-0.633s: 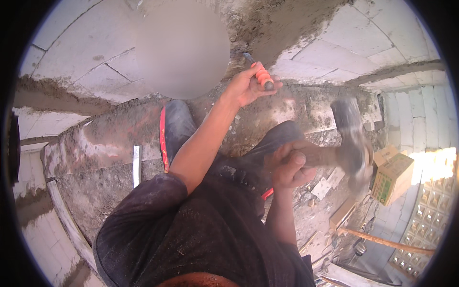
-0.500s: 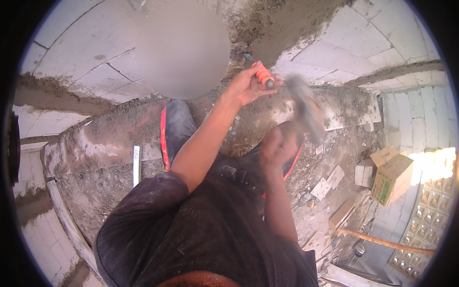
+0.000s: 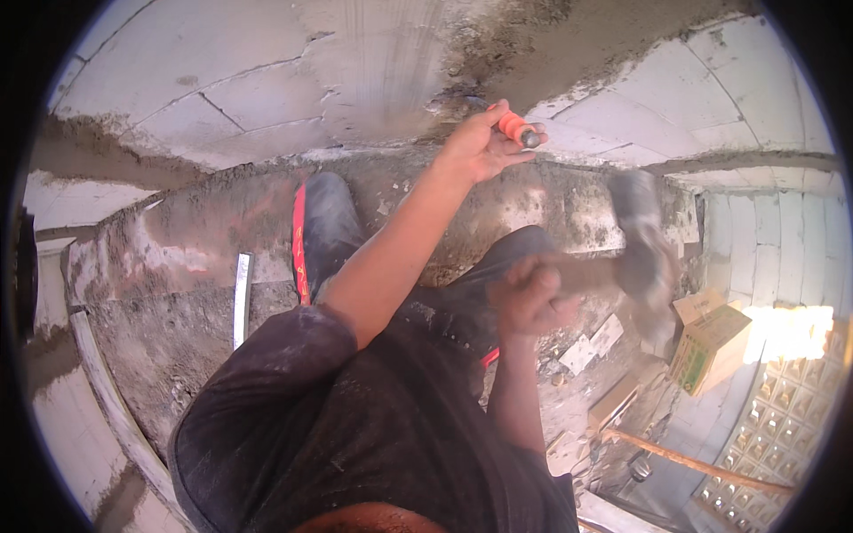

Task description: The person chisels a concrete wall using a hammer and a chisel, then uses a metal straightedge to check the surface.

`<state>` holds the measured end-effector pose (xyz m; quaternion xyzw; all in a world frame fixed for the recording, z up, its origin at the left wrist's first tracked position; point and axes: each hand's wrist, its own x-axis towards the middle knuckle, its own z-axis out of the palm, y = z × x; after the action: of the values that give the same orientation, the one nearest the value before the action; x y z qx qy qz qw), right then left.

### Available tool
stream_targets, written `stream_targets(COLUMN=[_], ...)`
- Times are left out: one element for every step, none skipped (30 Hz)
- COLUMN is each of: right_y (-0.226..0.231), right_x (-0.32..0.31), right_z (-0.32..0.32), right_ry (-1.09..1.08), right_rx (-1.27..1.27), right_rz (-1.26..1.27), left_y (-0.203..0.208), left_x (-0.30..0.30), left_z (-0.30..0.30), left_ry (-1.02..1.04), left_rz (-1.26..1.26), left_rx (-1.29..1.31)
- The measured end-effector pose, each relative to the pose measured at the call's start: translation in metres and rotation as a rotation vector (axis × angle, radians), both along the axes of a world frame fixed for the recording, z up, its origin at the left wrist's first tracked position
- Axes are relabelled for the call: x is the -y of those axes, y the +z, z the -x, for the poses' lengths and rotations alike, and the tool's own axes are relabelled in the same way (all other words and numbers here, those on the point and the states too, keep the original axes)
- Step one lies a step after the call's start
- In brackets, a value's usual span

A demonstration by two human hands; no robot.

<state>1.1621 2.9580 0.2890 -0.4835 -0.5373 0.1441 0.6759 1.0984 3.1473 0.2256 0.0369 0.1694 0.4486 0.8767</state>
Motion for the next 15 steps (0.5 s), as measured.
stream_targets(right_y=[-0.025, -0.027, -0.029, -0.020, -0.011, -0.003, 0.002, 0.004, 0.005, 0.005, -0.010, -0.020, -0.018, -0.014, 0.000], right_x=[-0.007, -0.011, -0.014, -0.012, -0.009, -0.007, 0.000, -0.001, -0.006, -0.013, -0.025, -0.031, -0.038, -0.041, -0.035], right_z=[-0.012, -0.016, -0.020, -0.015, -0.011, -0.007, 0.000, 0.000, -0.001, -0.003, -0.015, -0.026, -0.023, -0.019, -0.022], right_ry=[-0.137, -0.156, -0.157, -0.151, -0.133, -0.112, -0.156, -0.151, -0.067, 0.008, -0.085, -0.093, -0.096, -0.098, -0.065], right_rx=[0.246, 0.314, 0.417, 0.421, 0.201, -0.018, -0.029, -0.033, 0.005, 0.041, 0.330, 0.334, 0.295, 0.251, 0.075], right_rz=[0.109, 0.354, 0.607, 0.606, 0.598, 0.588, 0.459, 0.469, 0.281, 0.085, -0.005, -0.011, 0.311, 0.633, 0.754], left_y=[0.001, 0.003, 0.004, 0.005, 0.007, 0.008, 0.004, 0.000, -0.003, -0.004, -0.001, 0.001, 0.001, 0.002, 0.003], left_x=[0.001, 0.001, 0.001, 0.000, -0.002, -0.002, 0.004, 0.001, -0.005, -0.009, -0.009, -0.009, -0.009, -0.008, -0.006], left_z=[-0.005, -0.006, -0.006, -0.004, -0.004, -0.003, -0.003, -0.003, -0.003, -0.002, -0.003, -0.004, -0.002, -0.003, -0.005], left_ry=[-0.017, -0.011, 0.009, 0.030, 0.038, 0.012, -0.017, -0.014, 0.000, 0.006, -0.002, 0.006, 0.026, 0.032, 0.028], left_rz=[-0.014, -0.011, 0.023, 0.056, 0.046, 0.039, 0.052, 0.062, 0.052, 0.035, 0.028, 0.043, 0.064, 0.061, 0.094], left_rx=[0.025, 0.027, -0.010, -0.049, -0.048, -0.061, -0.081, -0.086, -0.035, 0.017, 0.022, 0.014, 0.004, 0.007, -0.014])
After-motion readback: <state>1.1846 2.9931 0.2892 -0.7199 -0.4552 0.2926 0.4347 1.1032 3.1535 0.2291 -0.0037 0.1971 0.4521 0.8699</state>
